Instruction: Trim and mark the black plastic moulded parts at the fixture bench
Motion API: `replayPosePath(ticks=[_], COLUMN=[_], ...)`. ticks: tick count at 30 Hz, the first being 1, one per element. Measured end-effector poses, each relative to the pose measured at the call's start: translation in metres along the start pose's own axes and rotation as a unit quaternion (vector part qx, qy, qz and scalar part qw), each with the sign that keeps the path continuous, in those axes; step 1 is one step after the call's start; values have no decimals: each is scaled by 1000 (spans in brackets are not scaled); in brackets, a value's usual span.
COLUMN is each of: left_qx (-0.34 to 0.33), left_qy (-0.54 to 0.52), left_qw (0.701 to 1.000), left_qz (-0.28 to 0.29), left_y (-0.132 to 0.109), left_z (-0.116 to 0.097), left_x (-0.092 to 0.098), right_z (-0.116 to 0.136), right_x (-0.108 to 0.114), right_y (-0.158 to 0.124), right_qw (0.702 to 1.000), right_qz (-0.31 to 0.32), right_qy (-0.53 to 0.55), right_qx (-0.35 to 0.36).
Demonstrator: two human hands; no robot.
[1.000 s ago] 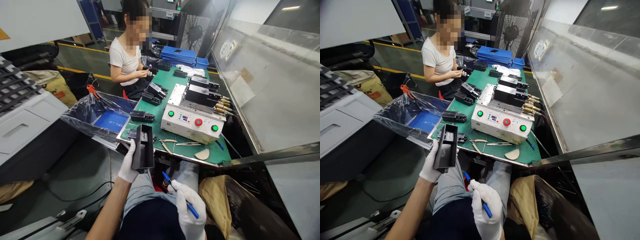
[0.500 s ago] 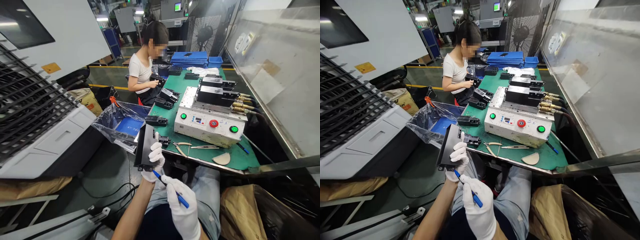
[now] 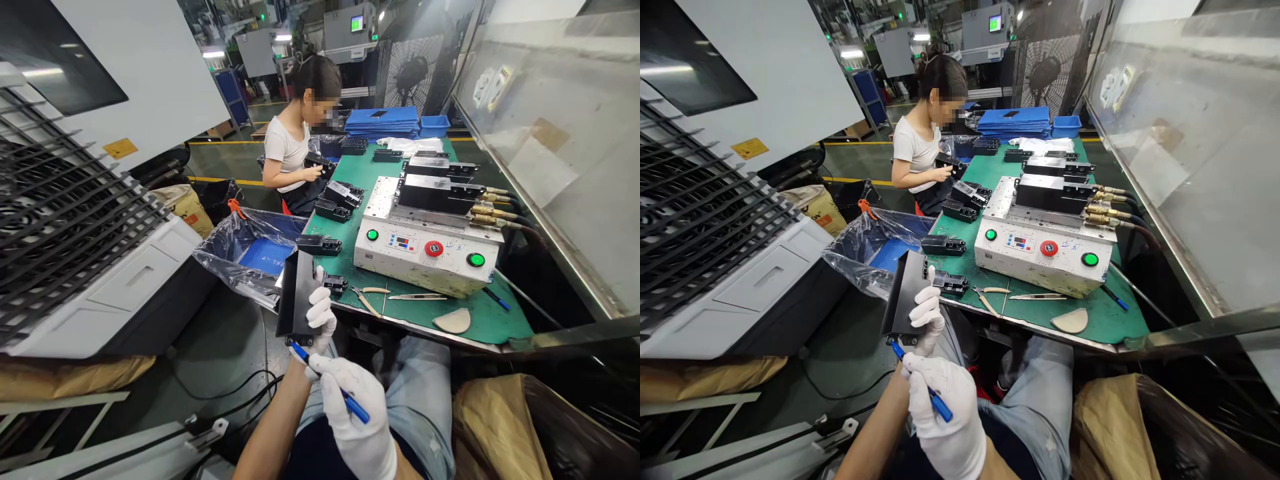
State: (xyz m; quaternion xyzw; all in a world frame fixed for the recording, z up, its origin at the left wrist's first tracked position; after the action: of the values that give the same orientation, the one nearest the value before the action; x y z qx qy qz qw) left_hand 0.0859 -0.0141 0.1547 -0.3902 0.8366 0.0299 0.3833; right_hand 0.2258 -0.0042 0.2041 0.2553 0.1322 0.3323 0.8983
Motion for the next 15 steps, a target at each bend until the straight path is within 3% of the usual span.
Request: replayPosePath(ticks=[3,6,10,15], left_qx=[-43,-27,95,246], left_qy=[-46,-146,-256,-230], left_qw=[998,989,960,936], left_qz=[-31,-1,57,99], left_y=[1,5,-2,-38], left_z=[-2,-2,5,28], left_x=[6,6,6,20], right_z=[-1,0,-1,-12], right_x=[-3,1,25,74], right_y=[-2,-9,-1,47], right_qw=[1000,999,999,981], right_qz=[14,17,-20,-155], right_qy=[6,22,36,-48], right_qx=[-20,-23,-36,-110])
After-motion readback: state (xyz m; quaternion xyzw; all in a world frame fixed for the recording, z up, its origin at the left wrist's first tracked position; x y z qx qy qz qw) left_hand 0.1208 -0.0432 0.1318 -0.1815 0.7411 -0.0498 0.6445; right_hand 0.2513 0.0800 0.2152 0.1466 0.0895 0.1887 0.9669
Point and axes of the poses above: each hand's wrist, its own y-axis towards the middle knuckle, its own x-axis out of the back of the hand, z = x × y, the point moved 4 cm from there along y, towards the middle knuckle, and after that the axes turned 5 degrees about y, right-handed, at the moved point
